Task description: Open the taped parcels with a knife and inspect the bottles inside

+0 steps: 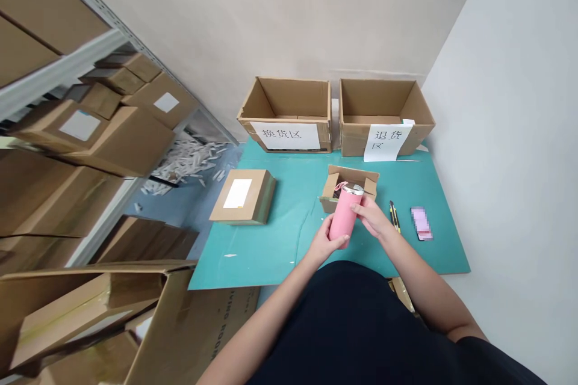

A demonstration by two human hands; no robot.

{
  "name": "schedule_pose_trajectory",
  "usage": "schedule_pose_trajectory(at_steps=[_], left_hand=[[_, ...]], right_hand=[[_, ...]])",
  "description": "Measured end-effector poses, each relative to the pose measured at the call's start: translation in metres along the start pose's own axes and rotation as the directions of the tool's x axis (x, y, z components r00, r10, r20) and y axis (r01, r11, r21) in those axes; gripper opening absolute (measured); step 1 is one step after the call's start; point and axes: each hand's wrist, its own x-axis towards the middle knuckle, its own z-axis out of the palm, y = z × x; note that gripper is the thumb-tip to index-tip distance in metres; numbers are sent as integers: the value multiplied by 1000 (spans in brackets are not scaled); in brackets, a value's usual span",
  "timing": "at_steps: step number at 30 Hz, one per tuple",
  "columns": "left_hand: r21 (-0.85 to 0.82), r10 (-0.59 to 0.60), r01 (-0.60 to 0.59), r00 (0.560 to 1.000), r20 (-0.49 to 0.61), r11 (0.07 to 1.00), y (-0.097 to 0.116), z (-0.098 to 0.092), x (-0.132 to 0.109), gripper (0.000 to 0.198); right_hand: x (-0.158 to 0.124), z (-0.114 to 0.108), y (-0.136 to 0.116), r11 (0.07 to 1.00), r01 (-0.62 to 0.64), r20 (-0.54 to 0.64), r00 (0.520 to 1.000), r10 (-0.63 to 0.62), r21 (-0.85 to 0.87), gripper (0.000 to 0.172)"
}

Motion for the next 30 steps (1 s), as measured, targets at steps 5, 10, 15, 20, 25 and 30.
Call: schedule_pose_trajectory(at_steps=[5, 10, 15, 20, 25, 30], left_hand=[[-242, -53, 101, 978, 200, 965, 6, 3, -6, 77], [-350, -79, 209, 933, 352, 913, 16, 4, -11, 72], [-140, -52, 71, 989, 137, 988, 13, 4, -4, 79], [-86, -25, 29, 999, 46, 996, 12, 6, 0, 79], [-341, -51, 165, 946, 321, 925, 29, 7, -9, 70], [-378, -58, 212, 923, 380, 901, 29, 8, -10, 70]], right_hand=[[-2, -2, -9, 996, -76, 117, 991, 71, 46, 53], [-1, -6, -11, 988, -129, 202, 973, 109, 88, 56], [1, -4, -4, 996, -47, 65, 997, 42, 77, 51], [1, -4, -4, 997, -27, 44, 999, 24, 73, 52], [1, -7, -10, 986, -138, 176, 977, 120, 95, 65], [2, -8, -8, 989, -126, 188, 976, 109, 80, 58]])
